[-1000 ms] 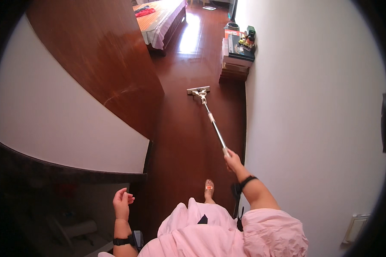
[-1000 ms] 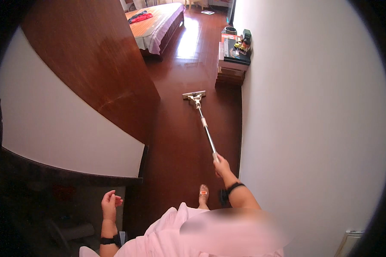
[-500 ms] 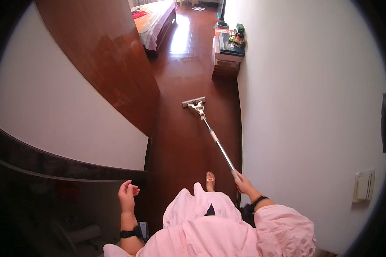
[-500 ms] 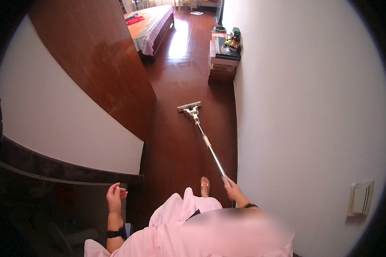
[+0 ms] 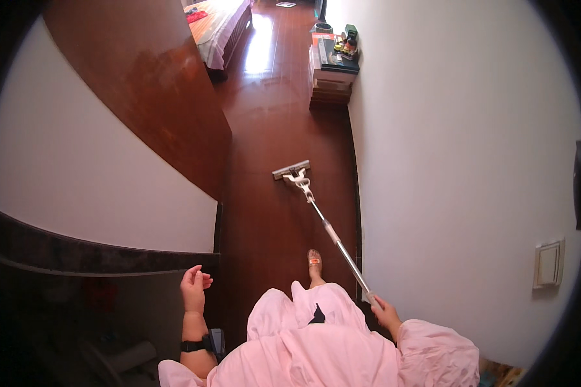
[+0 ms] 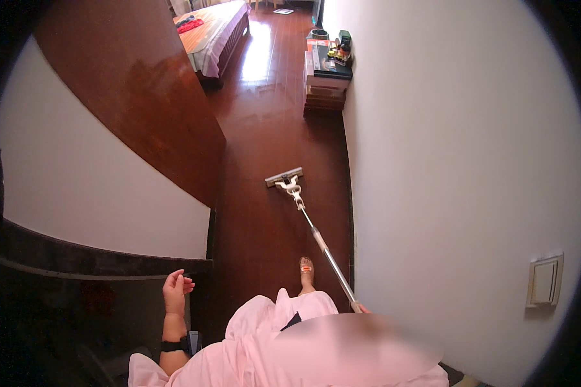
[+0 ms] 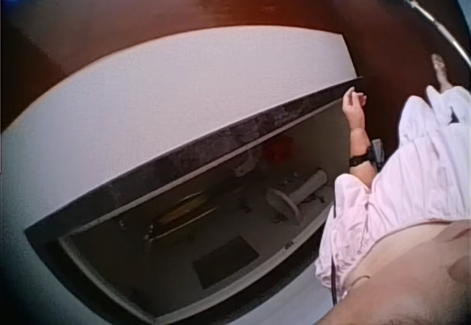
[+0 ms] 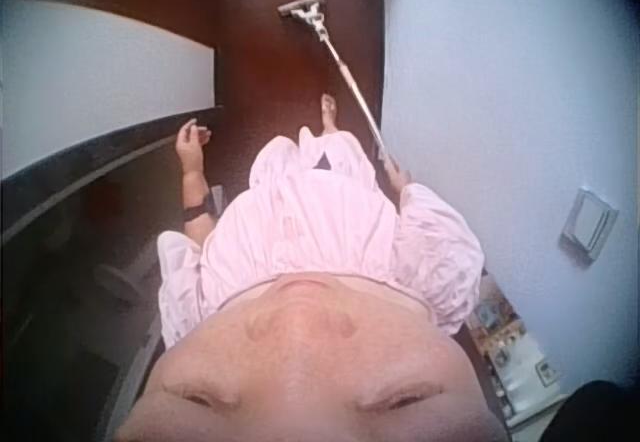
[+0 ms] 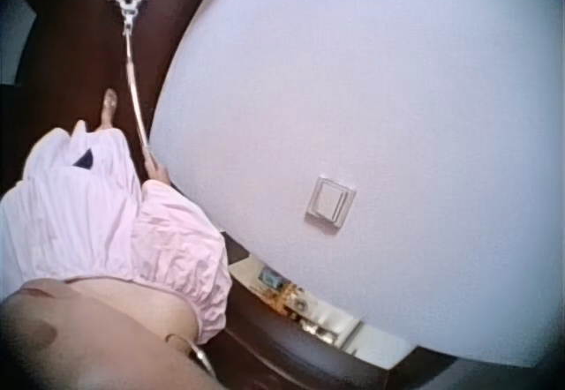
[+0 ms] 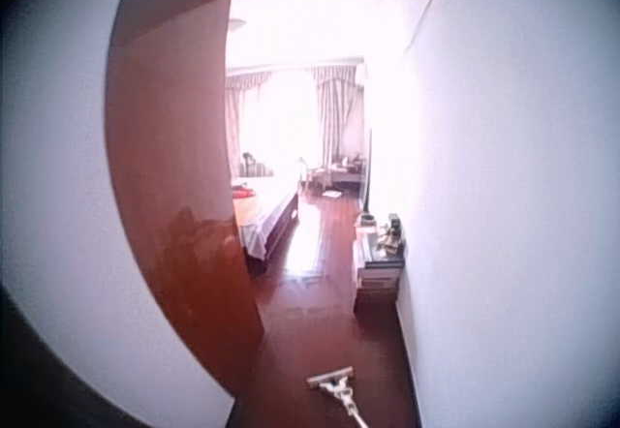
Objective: The recorder is vacuuming a wooden floor in a bedroom hallway.
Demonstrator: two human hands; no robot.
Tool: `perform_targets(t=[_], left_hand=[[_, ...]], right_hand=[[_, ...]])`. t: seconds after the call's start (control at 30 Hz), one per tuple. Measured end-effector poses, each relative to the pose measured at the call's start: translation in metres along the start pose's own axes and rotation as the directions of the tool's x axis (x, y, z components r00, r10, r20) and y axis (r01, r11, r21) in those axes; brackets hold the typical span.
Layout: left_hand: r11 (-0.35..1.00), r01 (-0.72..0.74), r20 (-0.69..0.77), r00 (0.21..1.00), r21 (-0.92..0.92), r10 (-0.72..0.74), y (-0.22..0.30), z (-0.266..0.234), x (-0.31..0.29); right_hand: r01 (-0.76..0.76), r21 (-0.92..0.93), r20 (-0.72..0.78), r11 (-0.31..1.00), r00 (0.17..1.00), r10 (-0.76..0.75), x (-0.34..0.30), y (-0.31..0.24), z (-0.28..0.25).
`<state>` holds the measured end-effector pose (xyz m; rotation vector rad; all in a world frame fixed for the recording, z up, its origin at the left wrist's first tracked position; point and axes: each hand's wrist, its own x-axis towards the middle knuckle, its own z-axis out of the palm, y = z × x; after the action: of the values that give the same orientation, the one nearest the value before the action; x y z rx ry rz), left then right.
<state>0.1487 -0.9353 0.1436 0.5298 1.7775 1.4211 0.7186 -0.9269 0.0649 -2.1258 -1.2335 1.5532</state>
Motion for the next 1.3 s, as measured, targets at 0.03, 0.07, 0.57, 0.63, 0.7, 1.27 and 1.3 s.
perform_targets(t=[0.03, 0.07, 0.57, 0.63, 0.7, 1.27, 1.3], left_hand=[[1.0, 0.018, -0.018, 1.0, -0.002, -0.018, 0.003, 0.004, -0.001], [1.0, 0.024, -0.032, 0.999, 0.001, -0.024, 0.004, 0.003, -0.003], [0.987, 0.1, -0.246, 0.967, 0.122, -0.068, 0.048, 0.019, -0.051], [0.987, 0.107, -0.25, 0.965, 0.123, -0.074, 0.044, 0.012, -0.058], [0.988, 0.107, -0.23, 0.97, 0.108, -0.079, 0.039, 0.011, -0.056], [0.996, 0.0, 0.127, 0.992, 0.094, -0.012, 0.009, 0.005, 0.001], [0.994, -0.02, 0.156, 0.988, 0.105, 0.003, 0.007, 0.006, 0.003]], right_hand=[[0.018, -0.031, 0.006, 0.999, 1.0, -0.018, 0.013, -0.022, 0.001], [0.041, -0.066, 0.023, 0.997, 0.999, -0.039, 0.027, -0.053, 0.006], [0.209, 0.069, 0.141, 0.975, 0.966, -0.217, 0.265, -0.418, 0.149], [0.232, 0.021, 0.158, 0.973, 0.96, -0.232, 0.243, -0.405, 0.144], [0.276, 0.022, 0.2, 0.961, 0.941, -0.275, 0.229, -0.368, 0.115], [-0.051, -0.052, -0.182, 0.997, 0.982, 0.041, -0.102, 0.01, 0.025], [-0.045, -0.03, -0.183, 0.999, 0.982, 0.038, -0.101, 0.001, 0.033]])
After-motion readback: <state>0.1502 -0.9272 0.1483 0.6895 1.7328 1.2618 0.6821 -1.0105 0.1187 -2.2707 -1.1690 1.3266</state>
